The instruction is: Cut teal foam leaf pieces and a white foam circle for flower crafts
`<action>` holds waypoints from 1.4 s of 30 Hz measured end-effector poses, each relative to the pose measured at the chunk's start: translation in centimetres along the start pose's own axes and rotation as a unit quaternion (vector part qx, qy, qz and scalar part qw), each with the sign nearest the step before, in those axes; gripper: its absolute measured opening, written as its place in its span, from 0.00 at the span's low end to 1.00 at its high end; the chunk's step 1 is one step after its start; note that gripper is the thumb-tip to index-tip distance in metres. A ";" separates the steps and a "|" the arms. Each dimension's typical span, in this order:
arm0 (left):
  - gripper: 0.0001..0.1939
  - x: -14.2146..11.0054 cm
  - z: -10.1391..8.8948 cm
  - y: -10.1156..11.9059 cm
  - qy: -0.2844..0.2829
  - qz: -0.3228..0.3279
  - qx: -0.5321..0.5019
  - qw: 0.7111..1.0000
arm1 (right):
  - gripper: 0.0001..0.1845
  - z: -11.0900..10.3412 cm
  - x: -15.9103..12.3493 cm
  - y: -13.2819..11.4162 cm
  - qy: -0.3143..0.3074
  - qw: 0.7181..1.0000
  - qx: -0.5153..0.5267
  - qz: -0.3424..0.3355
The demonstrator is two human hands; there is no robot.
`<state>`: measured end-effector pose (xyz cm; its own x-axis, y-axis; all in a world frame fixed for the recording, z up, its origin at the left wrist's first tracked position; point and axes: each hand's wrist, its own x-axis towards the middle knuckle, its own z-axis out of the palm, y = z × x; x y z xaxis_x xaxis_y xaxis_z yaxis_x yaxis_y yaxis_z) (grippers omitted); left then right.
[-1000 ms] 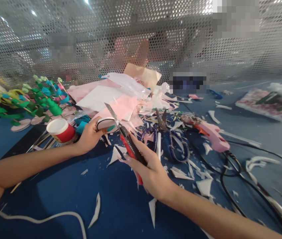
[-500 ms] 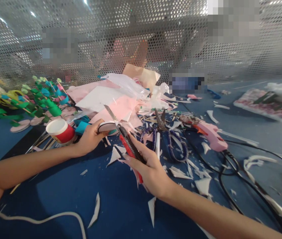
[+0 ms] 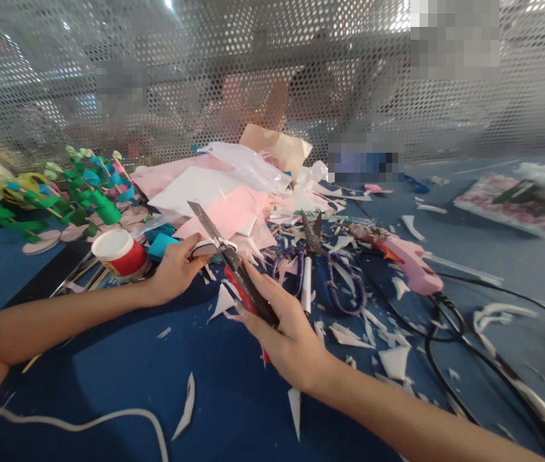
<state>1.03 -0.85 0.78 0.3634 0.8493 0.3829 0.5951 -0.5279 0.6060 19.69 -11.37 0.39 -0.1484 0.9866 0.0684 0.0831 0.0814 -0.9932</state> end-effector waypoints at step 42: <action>0.05 0.1 0.0 -0.3 0.071 -0.009 -0.011 0.997 | 0.31 -0.1 0.2 0.0 0.018 0.988 -0.134 -0.070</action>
<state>0.89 -0.55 0.62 0.2456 0.8501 0.4658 0.5845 -0.5133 0.6284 19.79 -11.13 0.37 -0.1424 0.9669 0.2115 0.3220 0.2473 -0.9138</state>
